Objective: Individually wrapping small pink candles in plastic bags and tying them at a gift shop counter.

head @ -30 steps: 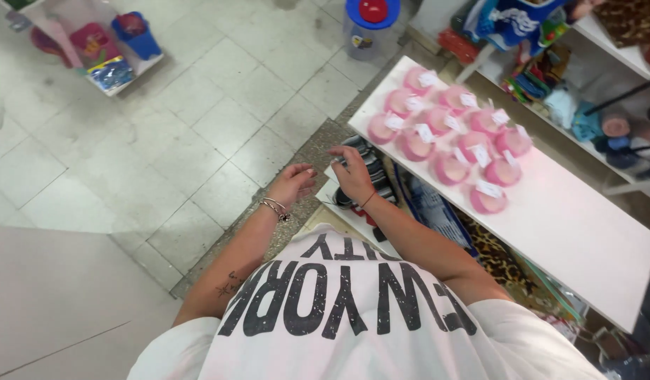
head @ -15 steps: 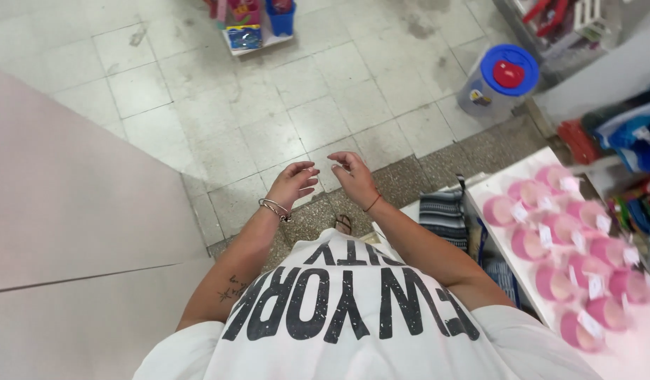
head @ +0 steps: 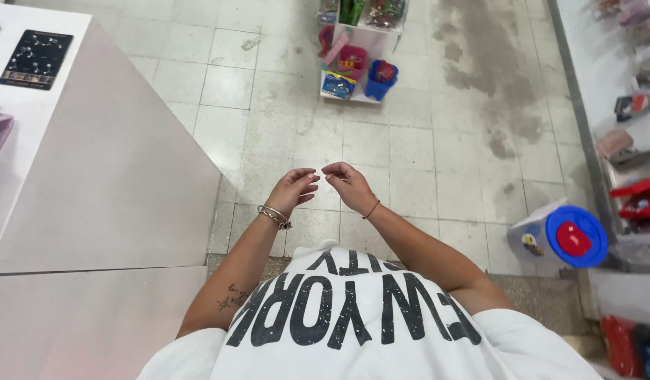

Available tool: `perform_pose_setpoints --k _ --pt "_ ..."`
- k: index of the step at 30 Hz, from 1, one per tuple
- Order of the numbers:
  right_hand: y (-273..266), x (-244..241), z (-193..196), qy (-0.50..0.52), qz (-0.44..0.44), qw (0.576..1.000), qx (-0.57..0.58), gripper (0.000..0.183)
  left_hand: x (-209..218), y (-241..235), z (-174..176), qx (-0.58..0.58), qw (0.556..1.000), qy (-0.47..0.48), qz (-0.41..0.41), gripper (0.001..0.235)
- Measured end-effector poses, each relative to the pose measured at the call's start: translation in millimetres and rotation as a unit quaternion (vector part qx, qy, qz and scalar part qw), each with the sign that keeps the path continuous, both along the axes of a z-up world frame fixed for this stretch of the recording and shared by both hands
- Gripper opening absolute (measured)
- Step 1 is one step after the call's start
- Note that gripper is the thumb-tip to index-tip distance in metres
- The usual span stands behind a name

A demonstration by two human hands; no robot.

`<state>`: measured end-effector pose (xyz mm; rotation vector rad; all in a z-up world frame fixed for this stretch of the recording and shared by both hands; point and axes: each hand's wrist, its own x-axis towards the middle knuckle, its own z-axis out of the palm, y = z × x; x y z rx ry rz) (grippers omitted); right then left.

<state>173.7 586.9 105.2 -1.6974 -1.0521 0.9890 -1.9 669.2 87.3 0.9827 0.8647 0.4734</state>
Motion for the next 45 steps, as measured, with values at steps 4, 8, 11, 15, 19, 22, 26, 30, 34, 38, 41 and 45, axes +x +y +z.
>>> perform_pose_setpoints --k 4,8,11,15,19,22,26,30,34,38,41,45 --pt "52 23 13 -0.01 0.059 0.998 -0.009 0.027 16 31 6 0.003 0.999 -0.009 0.049 0.045" --pt "105 26 10 -0.007 0.108 0.994 -0.01 0.028 9 63 4 -0.007 0.995 -0.014 0.095 0.045" --pt "151 22 4 -0.005 0.138 0.99 -0.004 0.028 0 99 -1 -0.011 0.992 -0.012 0.128 0.044" --pt "215 14 6 -0.007 0.163 0.987 -0.007 0.027 -7 157 0 -0.014 0.988 -0.008 0.157 0.044" --pt "299 18 8 -0.008 0.163 0.987 0.001 0.026 -5 242 6 -0.004 0.987 -0.008 0.162 0.043" --pt "355 18 21 -0.012 0.168 0.986 0.019 0.027 -4 301 14 0.013 0.988 -0.004 0.151 0.043" --pt "428 21 18 0.001 0.159 0.987 0.026 0.025 0 375 21 0.029 0.99 0.001 0.136 0.043" --pt "486 27 0 0.013 0.169 0.985 0.015 0.025 3 427 15 0.021 0.989 -0.002 0.149 0.042" --pt "556 34 -1 0.015 0.195 0.981 0.015 0.025 10 487 1 0.007 0.985 0.013 0.17 0.043" --pt "642 49 1 0.004 0.229 0.973 0.02 0.025 25 556 3 0.012 0.975 0.005 0.22 0.044" --pt "705 58 8 -0.001 0.274 0.962 0.022 0.024 35 600 11 0.02 0.964 0.001 0.265 0.044" --pt "782 56 21 0.001 0.336 0.941 0.027 0.024 37 651 15 0.024 0.943 -0.007 0.331 0.043"
